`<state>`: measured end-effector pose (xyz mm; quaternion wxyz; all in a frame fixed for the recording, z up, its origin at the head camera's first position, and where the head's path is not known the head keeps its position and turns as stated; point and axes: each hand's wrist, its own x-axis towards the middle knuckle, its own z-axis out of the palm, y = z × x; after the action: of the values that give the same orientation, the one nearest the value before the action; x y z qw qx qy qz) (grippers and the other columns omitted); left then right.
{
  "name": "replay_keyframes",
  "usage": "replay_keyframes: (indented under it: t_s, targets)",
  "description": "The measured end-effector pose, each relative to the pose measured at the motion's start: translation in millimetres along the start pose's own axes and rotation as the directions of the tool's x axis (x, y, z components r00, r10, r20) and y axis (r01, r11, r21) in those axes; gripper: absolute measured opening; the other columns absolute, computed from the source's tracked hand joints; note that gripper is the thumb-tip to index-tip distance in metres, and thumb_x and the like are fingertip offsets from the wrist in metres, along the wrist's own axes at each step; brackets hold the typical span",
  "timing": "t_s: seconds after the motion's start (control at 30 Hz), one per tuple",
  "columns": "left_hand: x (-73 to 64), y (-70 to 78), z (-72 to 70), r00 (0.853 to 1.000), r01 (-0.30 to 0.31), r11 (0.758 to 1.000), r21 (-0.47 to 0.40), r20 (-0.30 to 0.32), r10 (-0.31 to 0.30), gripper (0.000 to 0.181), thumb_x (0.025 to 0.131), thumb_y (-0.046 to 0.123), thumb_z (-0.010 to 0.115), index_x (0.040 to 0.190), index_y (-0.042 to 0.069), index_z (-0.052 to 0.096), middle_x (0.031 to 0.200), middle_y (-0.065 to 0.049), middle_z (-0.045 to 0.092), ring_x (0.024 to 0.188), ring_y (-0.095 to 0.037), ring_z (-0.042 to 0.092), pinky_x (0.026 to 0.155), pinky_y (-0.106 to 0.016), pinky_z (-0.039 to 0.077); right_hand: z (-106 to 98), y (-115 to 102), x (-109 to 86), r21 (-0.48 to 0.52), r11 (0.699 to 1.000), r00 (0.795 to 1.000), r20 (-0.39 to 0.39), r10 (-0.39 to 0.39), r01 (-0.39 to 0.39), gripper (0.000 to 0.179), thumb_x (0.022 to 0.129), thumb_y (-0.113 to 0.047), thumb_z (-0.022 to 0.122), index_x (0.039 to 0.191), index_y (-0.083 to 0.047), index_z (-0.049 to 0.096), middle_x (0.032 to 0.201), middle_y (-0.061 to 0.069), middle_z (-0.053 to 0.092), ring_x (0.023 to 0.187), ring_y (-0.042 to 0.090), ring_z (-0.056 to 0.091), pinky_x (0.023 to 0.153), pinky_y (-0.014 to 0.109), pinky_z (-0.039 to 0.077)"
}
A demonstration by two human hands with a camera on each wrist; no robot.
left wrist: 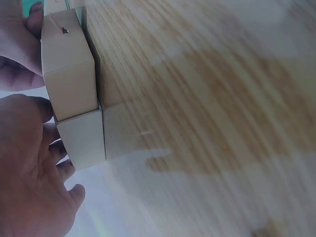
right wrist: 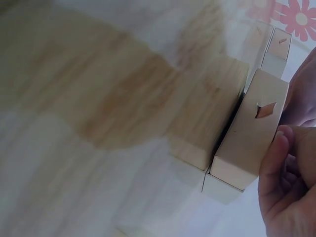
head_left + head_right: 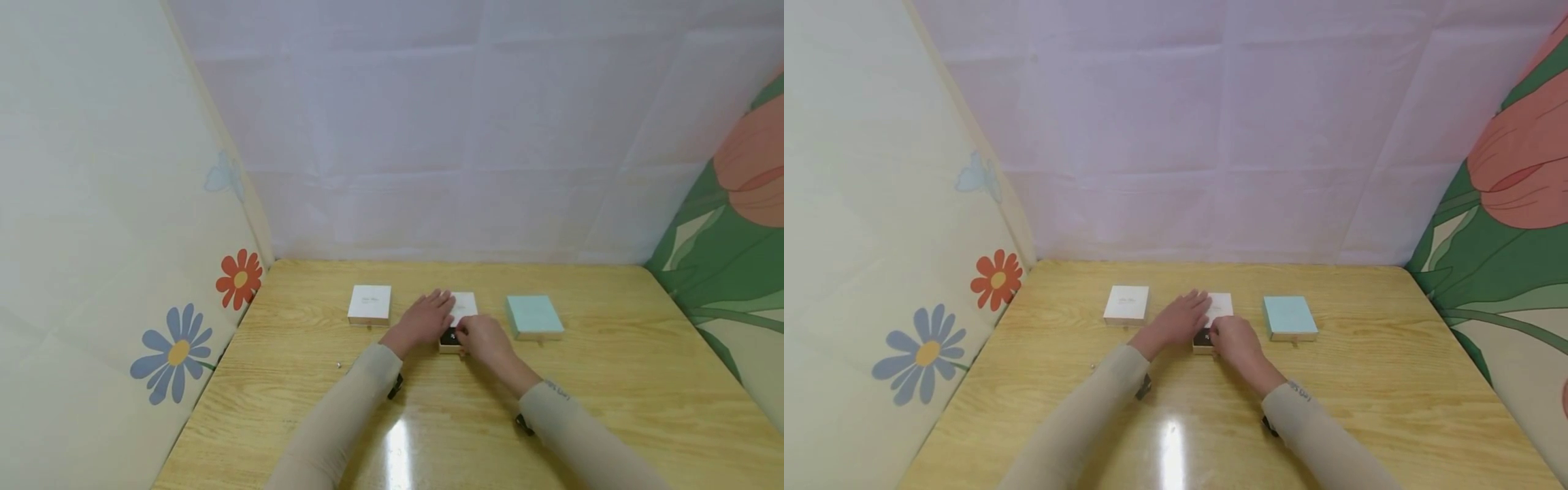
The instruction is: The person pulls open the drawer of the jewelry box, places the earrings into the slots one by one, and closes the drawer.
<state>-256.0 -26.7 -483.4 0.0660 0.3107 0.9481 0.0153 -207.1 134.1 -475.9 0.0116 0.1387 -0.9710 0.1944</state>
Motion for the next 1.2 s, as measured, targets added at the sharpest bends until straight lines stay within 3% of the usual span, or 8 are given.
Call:
replay_keyframes:
  t_s: [0.17,0.33,0.53,0.6,0.73,0.87,1.1,1.2]
  targets:
    - [1.4,-0.7,1.9,1.000,0.004,1.000,-0.003,0.003,-0.003,0.055,0.113,0.038,0.023,0.163,0.017,0.020,0.170,-0.001,0.015,0.156,-0.021,0.012,0.127,-0.042,0.017,-0.3,-0.1,0.6,0.009,1.000,1.000,0.023,0.006,-0.006,0.008,0.091,-0.009,0.071,0.089,-0.007,0.079,0.076,-0.001,0.074,0.068,0.011,0.066,0.072,0.037,0.060]
    - [0.0,-0.5,0.4,1.000,0.006,1.000,-0.004,0.001,-0.006,0.055,0.113,0.038,0.023,0.163,0.017,0.019,0.170,0.000,0.015,0.156,-0.021,0.012,0.127,-0.041,0.016,-5.3,-0.6,1.9,0.085,0.995,0.993,0.110,0.048,-0.057,0.013,0.093,-0.010,0.069,0.098,-0.005,0.080,0.084,0.003,0.076,0.068,0.010,0.065,0.068,0.033,0.058]
    - [-0.9,0.4,0.1,1.000,0.003,1.000,-0.007,-0.008,-0.003,0.055,0.113,0.038,0.024,0.163,0.016,0.021,0.169,-0.002,0.016,0.156,-0.021,0.013,0.127,-0.042,0.017,-12.5,5.7,2.0,0.145,0.986,0.986,0.157,0.056,-0.079,0.020,0.094,-0.017,0.067,0.104,-0.006,0.080,0.106,0.012,0.076,0.099,0.030,0.070,0.093,0.050,0.055]
    - [-0.8,0.5,0.2,1.000,0.003,1.000,-0.005,-0.010,-0.003,0.055,0.113,0.038,0.025,0.163,0.016,0.021,0.169,-0.002,0.017,0.156,-0.022,0.013,0.127,-0.043,0.017,-15.1,7.7,2.0,0.187,0.977,0.982,0.174,0.067,-0.099,0.021,0.094,-0.019,0.067,0.106,-0.005,0.079,0.108,0.013,0.076,0.102,0.032,0.069,0.095,0.050,0.055]
    - [-0.6,0.6,-0.3,1.000,0.006,1.000,-0.006,-0.012,-0.006,0.055,0.113,0.038,0.025,0.163,0.016,0.022,0.169,-0.002,0.018,0.156,-0.022,0.014,0.127,-0.043,0.018,-20.6,9.1,1.9,0.280,0.945,0.968,0.230,0.103,-0.167,0.024,0.094,-0.018,0.068,0.110,-0.004,0.078,0.102,0.011,0.077,0.083,0.021,0.069,0.078,0.039,0.058]
    - [-0.8,0.8,-1.5,1.000,0.004,1.000,-0.010,-0.007,-0.004,0.055,0.113,0.038,0.025,0.163,0.015,0.021,0.169,-0.003,0.018,0.156,-0.022,0.014,0.127,-0.044,0.018,-24.0,8.3,2.0,0.328,0.918,0.953,0.270,0.136,-0.224,0.025,0.095,-0.018,0.068,0.113,-0.003,0.076,0.099,0.011,0.076,0.065,0.011,0.064,0.061,0.028,0.054]
    - [-1.5,0.8,-2.0,1.000,0.009,1.000,-0.014,-0.009,-0.009,0.055,0.113,0.037,0.024,0.163,0.016,0.022,0.169,-0.002,0.017,0.156,-0.022,0.013,0.127,-0.043,0.018,-21.1,4.2,4.3,0.261,0.940,0.954,0.258,0.153,-0.221,0.024,0.096,-0.022,0.069,0.113,-0.008,0.077,0.082,0.003,0.076,0.058,0.009,0.062,0.057,0.025,0.051]
    - [-1.8,1.3,-2.4,1.000,0.008,1.000,-0.018,-0.005,-0.008,0.055,0.113,0.037,0.025,0.163,0.016,0.021,0.169,-0.002,0.017,0.156,-0.022,0.013,0.127,-0.043,0.018,-19.0,3.5,4.3,0.236,0.947,0.957,0.245,0.157,-0.216,0.021,0.095,-0.020,0.070,0.111,-0.010,0.079,0.082,0.002,0.076,0.057,0.008,0.062,0.058,0.026,0.051]
